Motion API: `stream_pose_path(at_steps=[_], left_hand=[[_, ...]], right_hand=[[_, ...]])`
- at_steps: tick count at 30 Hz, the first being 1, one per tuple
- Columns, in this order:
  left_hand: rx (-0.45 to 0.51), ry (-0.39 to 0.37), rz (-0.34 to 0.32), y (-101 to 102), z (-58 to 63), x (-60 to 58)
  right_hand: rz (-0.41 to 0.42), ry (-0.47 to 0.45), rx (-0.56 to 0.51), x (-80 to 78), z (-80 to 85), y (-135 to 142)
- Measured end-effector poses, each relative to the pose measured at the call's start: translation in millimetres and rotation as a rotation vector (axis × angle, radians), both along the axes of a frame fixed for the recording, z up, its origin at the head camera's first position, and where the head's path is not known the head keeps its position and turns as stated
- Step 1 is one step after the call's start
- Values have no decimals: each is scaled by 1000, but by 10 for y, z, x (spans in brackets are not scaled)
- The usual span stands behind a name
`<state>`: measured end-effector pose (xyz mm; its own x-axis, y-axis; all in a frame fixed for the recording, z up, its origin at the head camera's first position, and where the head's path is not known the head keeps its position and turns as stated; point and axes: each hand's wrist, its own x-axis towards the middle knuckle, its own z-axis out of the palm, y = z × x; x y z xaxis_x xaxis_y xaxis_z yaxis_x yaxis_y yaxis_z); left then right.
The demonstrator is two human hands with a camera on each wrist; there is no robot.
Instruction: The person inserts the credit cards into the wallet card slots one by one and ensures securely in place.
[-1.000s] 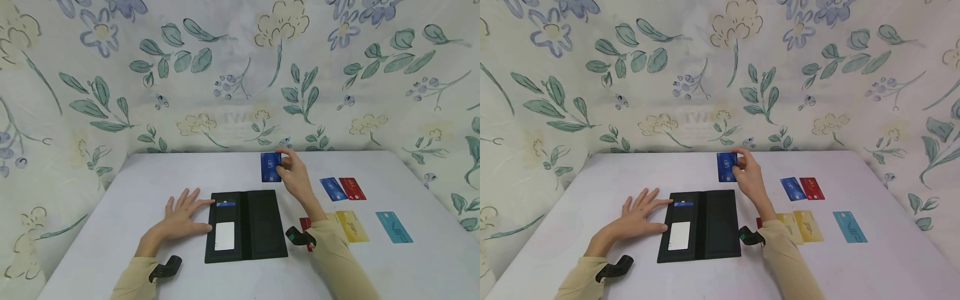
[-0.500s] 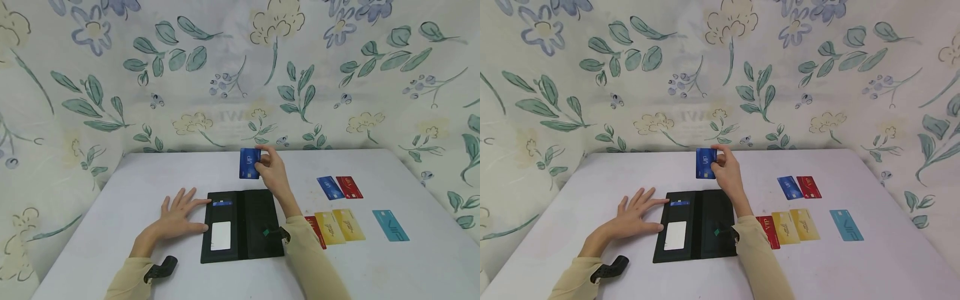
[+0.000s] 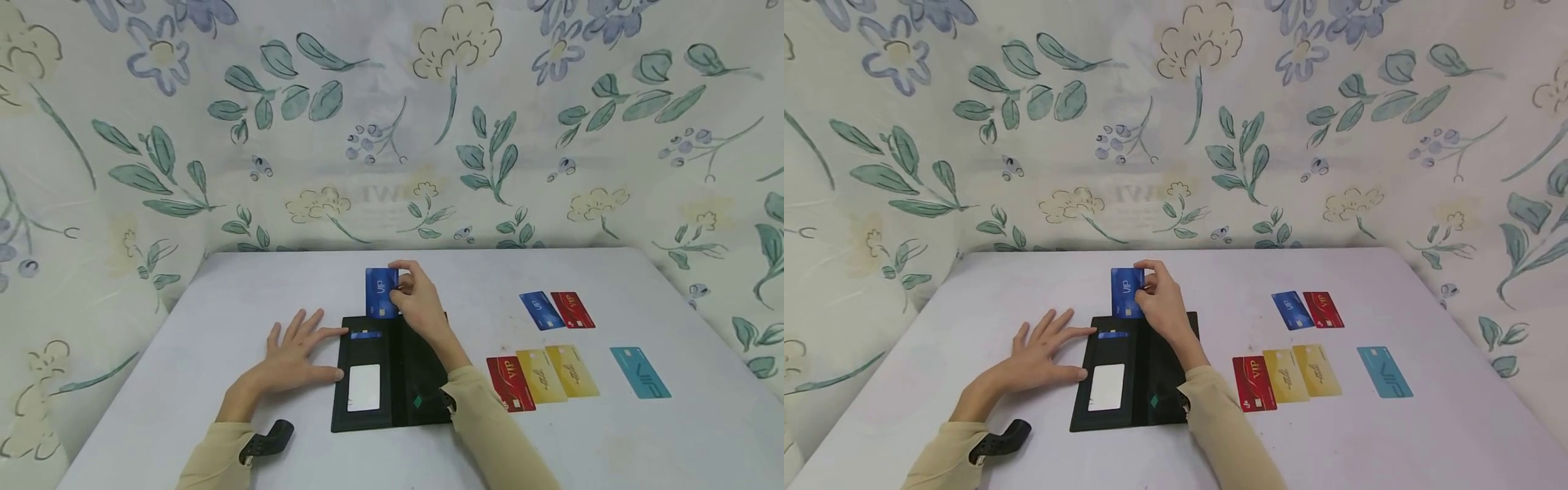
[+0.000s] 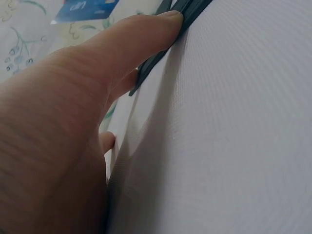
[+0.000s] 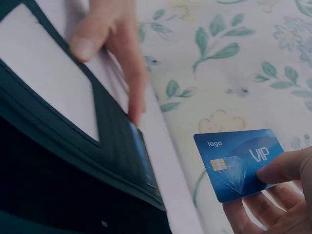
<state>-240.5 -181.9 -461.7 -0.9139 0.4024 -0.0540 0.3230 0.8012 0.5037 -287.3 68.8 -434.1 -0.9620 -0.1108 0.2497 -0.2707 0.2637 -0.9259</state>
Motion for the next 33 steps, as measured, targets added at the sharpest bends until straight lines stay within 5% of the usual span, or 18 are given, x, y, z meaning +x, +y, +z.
stream_pose_path(at_steps=[33], left_hand=[[-8,1,11,4,-3,4]], right_hand=[[129,-22,182,211,-218,-270]])
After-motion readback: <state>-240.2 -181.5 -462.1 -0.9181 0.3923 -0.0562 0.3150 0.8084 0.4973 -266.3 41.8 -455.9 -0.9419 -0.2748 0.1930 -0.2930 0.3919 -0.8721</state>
